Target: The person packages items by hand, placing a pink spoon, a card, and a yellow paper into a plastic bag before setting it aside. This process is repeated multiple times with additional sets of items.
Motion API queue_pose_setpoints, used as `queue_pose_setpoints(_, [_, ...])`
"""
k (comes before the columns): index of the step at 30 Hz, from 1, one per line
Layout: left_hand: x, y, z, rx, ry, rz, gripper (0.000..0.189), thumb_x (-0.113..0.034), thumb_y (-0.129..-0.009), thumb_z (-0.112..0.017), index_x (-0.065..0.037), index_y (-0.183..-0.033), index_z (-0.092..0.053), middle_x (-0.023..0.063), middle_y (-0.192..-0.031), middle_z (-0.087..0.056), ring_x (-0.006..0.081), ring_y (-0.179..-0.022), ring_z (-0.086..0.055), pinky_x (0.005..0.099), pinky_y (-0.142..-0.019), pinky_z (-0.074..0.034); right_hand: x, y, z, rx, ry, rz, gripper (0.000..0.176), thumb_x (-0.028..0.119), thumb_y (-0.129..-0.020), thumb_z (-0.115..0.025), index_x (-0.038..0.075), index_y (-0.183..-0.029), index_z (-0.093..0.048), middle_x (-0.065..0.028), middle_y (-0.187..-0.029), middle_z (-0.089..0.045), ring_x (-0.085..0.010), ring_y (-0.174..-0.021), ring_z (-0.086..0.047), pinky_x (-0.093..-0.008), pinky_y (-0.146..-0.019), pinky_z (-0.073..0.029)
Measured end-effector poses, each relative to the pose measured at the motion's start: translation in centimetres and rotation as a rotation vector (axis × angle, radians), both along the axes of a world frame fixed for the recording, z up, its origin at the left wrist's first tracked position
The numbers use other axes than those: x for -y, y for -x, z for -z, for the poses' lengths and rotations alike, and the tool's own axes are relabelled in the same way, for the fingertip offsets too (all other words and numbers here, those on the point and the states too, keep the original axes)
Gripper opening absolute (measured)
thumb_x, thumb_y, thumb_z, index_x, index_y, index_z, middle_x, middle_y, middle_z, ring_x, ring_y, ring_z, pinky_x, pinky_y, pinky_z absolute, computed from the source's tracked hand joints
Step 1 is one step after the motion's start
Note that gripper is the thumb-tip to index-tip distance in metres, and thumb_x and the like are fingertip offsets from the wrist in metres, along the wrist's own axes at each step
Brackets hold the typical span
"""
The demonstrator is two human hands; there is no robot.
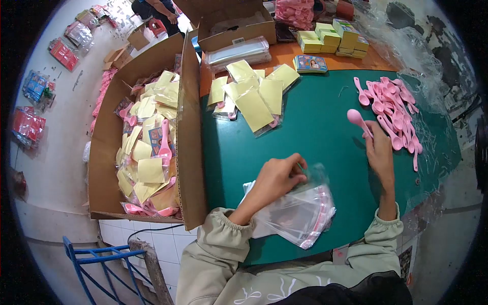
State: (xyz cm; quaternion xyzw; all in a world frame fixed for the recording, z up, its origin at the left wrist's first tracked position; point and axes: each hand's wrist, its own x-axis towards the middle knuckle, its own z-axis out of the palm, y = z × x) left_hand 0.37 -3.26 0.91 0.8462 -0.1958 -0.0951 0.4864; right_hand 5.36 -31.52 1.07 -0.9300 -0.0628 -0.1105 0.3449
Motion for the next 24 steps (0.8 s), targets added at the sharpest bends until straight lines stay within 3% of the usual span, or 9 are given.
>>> queue_pose_setpoints(5, [-0.6,-0.5,-0.1,-0.123,0.028,-0.08,0.017,-0.01,-0.082,-0.065,0.001,-0.091,-0.056,0.0112,-0.082,-0.069,0.0184,-0.078,-0.068,0.0275,-0.065,-0.051,-3.0,1.8,-4.2,-0.201,-0.288,-0.441,0.023,0.003,-0.082,-0.058,0.001,-0.105,-0.059,-0.0081,-0.09,-0.055,-0.0138,-0.064,-0.054,-0.0263,-0.058,-0.044])
queue_pose_setpoints(8, [-0.7,-0.4,-0.3,-0.164,0.058,-0.054,0.014,-0.008,-0.084,-0.061,0.001,-0.092,-0.054,0.0114,-0.083,-0.069,0.0179,-0.079,-0.068,0.0275,-0.066,-0.051,-3.3,2.0,-4.7,-0.376,-0.289,-0.626,0.019,0.005,-0.083,-0.059,0.001,-0.101,-0.061,-0.0044,-0.091,-0.054,-0.0091,-0.064,-0.054,-0.0221,-0.052,-0.042])
queue_pose_setpoints(12, [-1.0,-0.5,-0.9,-0.244,0.089,-0.06,0.013,-0.006,-0.086,-0.057,0.001,-0.094,-0.051,0.0112,-0.086,-0.069,0.0167,-0.084,-0.067,0.0278,-0.069,-0.051,-3.0,1.6,-3.3,-0.35,-0.228,-0.59,0.014,0.006,-0.082,-0.062,-0.001,-0.095,-0.063,-0.0064,-0.091,-0.056,-0.0092,-0.057,-0.054,-0.0215,-0.047,-0.044])
queue_pose_setpoints(15, [-1.7,-1.1,1.0,-0.066,0.245,-0.1,0.012,-0.007,-0.087,-0.057,0.001,-0.094,-0.05,0.0109,-0.091,-0.068,0.0167,-0.087,-0.065,0.027,-0.071,-0.051,-3.2,1.9,-4.3,-0.386,-0.243,-0.536,0.01,0.004,-0.082,-0.061,-0.002,-0.09,-0.064,-0.0062,-0.088,-0.057,-0.0093,-0.06,-0.055,-0.0209,-0.049,-0.045])
queue_pose_setpoints(18, [-2.1,-1.6,1.4,-0.28,0.502,-0.115,0.012,-0.006,-0.086,-0.058,0.0,-0.091,-0.049,0.0113,-0.089,-0.068,0.0165,-0.085,-0.065,0.0259,-0.07,-0.051,-3.4,1.8,-3.7,-0.229,-0.425,-0.482,0.015,0.002,-0.083,-0.06,-0.001,-0.098,-0.061,-0.0057,-0.086,-0.057,-0.009,-0.061,-0.055,-0.0208,-0.049,-0.047])
queue_pose_setpoints(21, [-2.2,-1.6,0.8,-0.492,0.601,-0.105,0.022,-0.008,-0.085,-0.064,-0.003,-0.099,-0.048,0.0121,-0.092,-0.067,0.0144,-0.084,-0.064,0.023,-0.068,-0.05,-4.5,1.9,-3.5,-0.052,-0.688,-0.22,0.022,0.0,-0.084,-0.059,0.0,-0.105,-0.053,-0.0061,-0.087,-0.055,-0.0089,-0.063,-0.055,-0.021,-0.05,-0.048])
queue_pose_setpoints(24, [-1.9,-1.4,0.4,-0.542,0.595,-0.057,0.03,-0.009,-0.082,-0.068,-0.003,-0.104,-0.047,0.0121,-0.089,-0.068,0.0132,-0.081,-0.064,0.0225,-0.067,-0.05,-5.4,2.1,-2.1,0.136,-0.729,-0.165,0.026,-0.002,-0.085,-0.059,0.002,-0.108,-0.047,-0.0057,-0.085,-0.054,-0.0086,-0.063,-0.054,-0.021,-0.05,-0.048])
